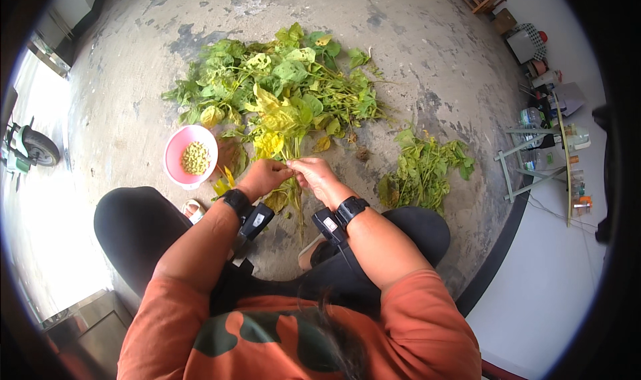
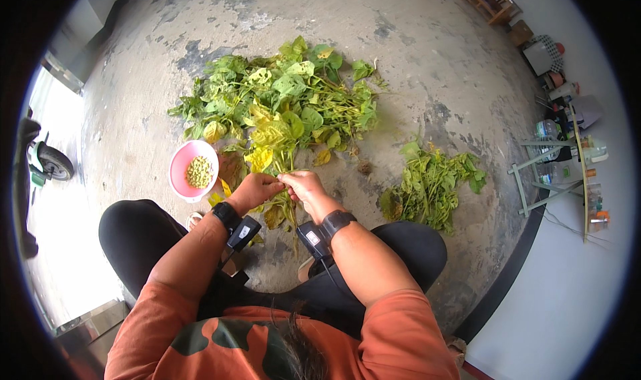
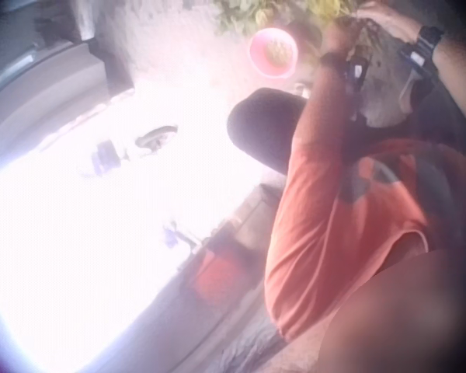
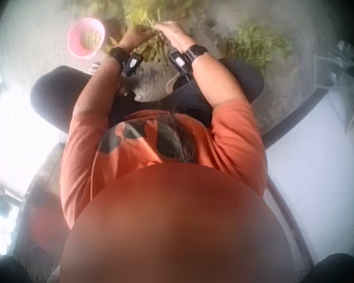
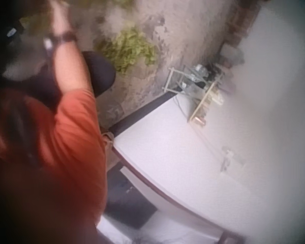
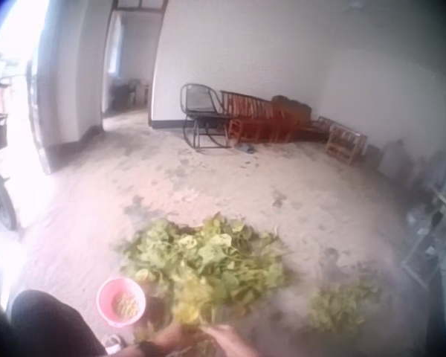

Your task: The person sits on a low stool and shells green vegetables by hand, placing the shelled contents into a pink bowl and discarding the stems and leaves onto the floor. The person handles the vegetables one at a time, repeatedly picking, shelling, and discarding.

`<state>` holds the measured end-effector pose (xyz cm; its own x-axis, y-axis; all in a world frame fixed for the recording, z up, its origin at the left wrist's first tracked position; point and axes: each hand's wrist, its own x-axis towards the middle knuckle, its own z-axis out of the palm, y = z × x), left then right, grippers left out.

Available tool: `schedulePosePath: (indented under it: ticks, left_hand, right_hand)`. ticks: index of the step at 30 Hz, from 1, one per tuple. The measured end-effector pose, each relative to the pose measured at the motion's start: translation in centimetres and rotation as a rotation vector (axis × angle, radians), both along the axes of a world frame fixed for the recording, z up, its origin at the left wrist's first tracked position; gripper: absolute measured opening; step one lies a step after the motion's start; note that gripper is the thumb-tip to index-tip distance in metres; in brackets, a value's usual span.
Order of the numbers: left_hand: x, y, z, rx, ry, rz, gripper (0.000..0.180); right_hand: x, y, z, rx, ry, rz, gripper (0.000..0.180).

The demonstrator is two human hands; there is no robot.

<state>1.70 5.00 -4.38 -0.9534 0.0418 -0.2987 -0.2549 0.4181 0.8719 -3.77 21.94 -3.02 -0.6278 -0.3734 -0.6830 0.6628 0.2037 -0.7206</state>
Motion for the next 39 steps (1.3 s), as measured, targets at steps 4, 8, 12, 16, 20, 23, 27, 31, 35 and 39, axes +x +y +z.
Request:
schedulePosePath:
  ticks: [4, 8, 12, 16, 20, 23, 27, 31, 35, 39]
  left_hand:
    - [-0.2, -0.1, 1.0, -0.021, -0.051, -0.021, 0.037]
    - [-0.2, 0.0, 1.2, -0.074, -0.053, -0.027, 0.038]
    - [-0.2, -0.2, 0.9, -0.129, 0.004, -0.031, 0.031]
    - [-0.1, -0.4, 0.6, -0.205, 0.055, -0.089, 0.028]
    - [0.0, -0.3, 0.5, -0.189, 0.088, -0.090, 0.027]
    - [0.1, -0.2, 0.4, -0.200, 0.084, -0.097, 0.027]
    - [0.2, 0.0, 0.3, -0.233, 0.085, -0.075, 0.028]
    - [0.1, 0.2, 0.7, -0.191, 0.086, -0.055, 0.029]
    - [0.2, 0.2, 1.2, 0.012, -0.016, 0.043, 0.033]
    - [-0.1, 0.0, 1.3, 0.199, -0.180, 0.068, 0.032]
  right_hand:
    - [0.4, -0.1, -0.4, -0.047, 0.008, -0.080, 0.016]
    - [0.4, -0.4, -0.9, -0.018, 0.041, -0.072, 0.016]
    - [-0.3, -0.2, -0.8, -0.016, 0.001, 0.014, 0.015]
    - [-0.6, 0.1, -0.6, 0.009, -0.005, 0.068, 0.014]
    - [-0.6, -0.1, -0.6, 0.033, 0.038, 0.068, 0.015]
    - [-0.7, -0.3, -0.6, 0.080, 0.049, 0.094, 0.015]
    - [-0.7, -0.5, -0.3, 0.059, 0.091, 0.072, 0.013]
    - [-0.6, -0.5, -0.2, 0.025, 0.072, 0.003, 0.014]
    - [-0.8, 0.0, -0.5, -0.073, -0.017, -0.013, 0.013]
    - [-1.0, 0.5, -0.8, -0.208, -0.108, -0.051, 0.011]
